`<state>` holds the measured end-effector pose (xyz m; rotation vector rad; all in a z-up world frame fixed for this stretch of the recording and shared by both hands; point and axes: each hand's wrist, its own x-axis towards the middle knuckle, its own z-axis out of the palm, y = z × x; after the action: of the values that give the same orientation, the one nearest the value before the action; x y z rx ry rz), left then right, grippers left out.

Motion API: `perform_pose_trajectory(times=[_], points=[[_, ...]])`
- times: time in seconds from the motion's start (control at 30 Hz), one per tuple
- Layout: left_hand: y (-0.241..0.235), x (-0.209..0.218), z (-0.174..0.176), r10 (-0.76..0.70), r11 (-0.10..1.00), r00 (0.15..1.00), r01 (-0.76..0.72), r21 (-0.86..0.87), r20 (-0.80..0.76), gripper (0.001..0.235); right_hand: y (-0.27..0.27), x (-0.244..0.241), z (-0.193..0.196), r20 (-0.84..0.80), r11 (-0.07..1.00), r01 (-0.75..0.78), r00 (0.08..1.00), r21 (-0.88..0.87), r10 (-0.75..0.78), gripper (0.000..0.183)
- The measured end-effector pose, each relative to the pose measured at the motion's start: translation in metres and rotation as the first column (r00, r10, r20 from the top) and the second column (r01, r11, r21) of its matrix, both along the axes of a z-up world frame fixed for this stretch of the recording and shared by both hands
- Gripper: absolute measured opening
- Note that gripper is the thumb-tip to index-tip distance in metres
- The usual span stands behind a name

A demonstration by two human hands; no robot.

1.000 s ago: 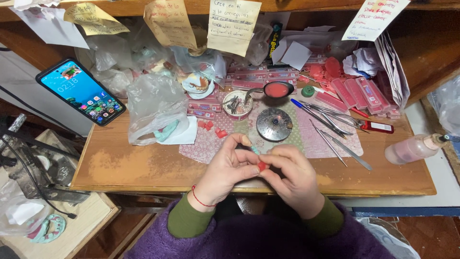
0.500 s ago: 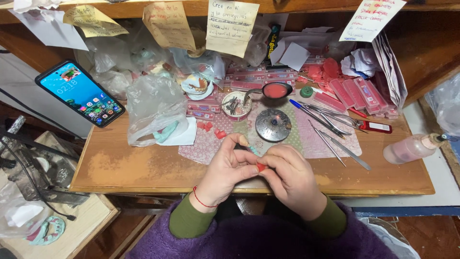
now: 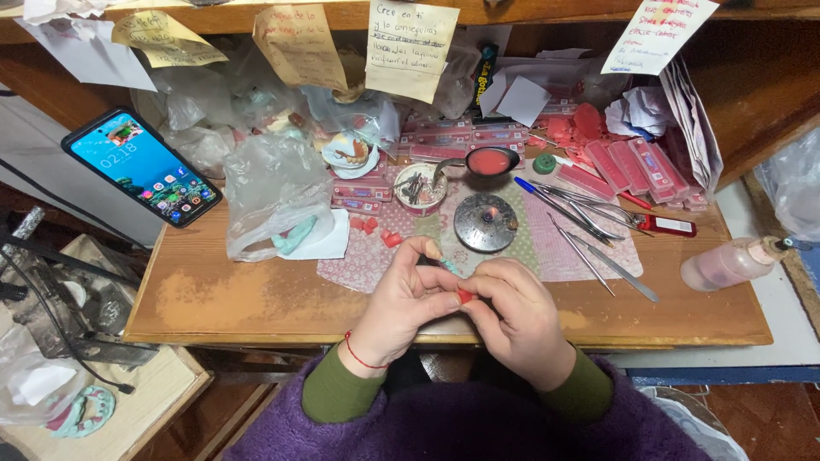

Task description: Apply and shape wax onto a dental impression mold using a spatula and heat.

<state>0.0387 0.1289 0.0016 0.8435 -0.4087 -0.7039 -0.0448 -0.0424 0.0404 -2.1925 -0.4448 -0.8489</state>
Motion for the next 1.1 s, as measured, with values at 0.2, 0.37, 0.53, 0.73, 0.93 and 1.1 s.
perform_pose_trajectory(times=[0.2,0.37,0.53,0.73,0.93,1.1], points=[[0.0,0.0,-0.002,-0.009,1.0,1.0,0.009,0.004,0.0,0.051,0.001,0.0,-0.005,0.026,1.0,0.011,1.0,0.007,-0.011,0.022],[0.001,-0.001,-0.001,-0.017,1.0,1.0,0.017,0.002,0.003,0.051,0.001,0.0,-0.005,0.032,1.0,0.009,0.999,0.014,-0.01,0.023],[0.001,0.0,-0.005,-0.027,1.0,1.0,0.027,-0.008,-0.002,0.049,0.001,0.0,-0.009,0.043,1.0,0.008,0.999,0.011,-0.008,0.023],[0.011,0.008,-0.01,0.07,0.996,0.997,-0.072,0.049,0.034,0.049,-0.02,0.017,-0.007,-0.021,0.998,0.056,0.998,0.017,-0.056,0.021],[0.034,0.016,-0.027,0.302,0.946,0.936,-0.317,0.062,0.183,0.047,-0.051,0.055,-0.011,-0.213,0.894,0.448,0.875,0.015,-0.435,0.025],[0.046,0.01,-0.043,0.392,0.86,0.841,-0.479,0.176,0.372,0.045,-0.053,0.063,-0.021,-0.318,0.87,0.49,0.835,0.056,-0.45,0.027]])
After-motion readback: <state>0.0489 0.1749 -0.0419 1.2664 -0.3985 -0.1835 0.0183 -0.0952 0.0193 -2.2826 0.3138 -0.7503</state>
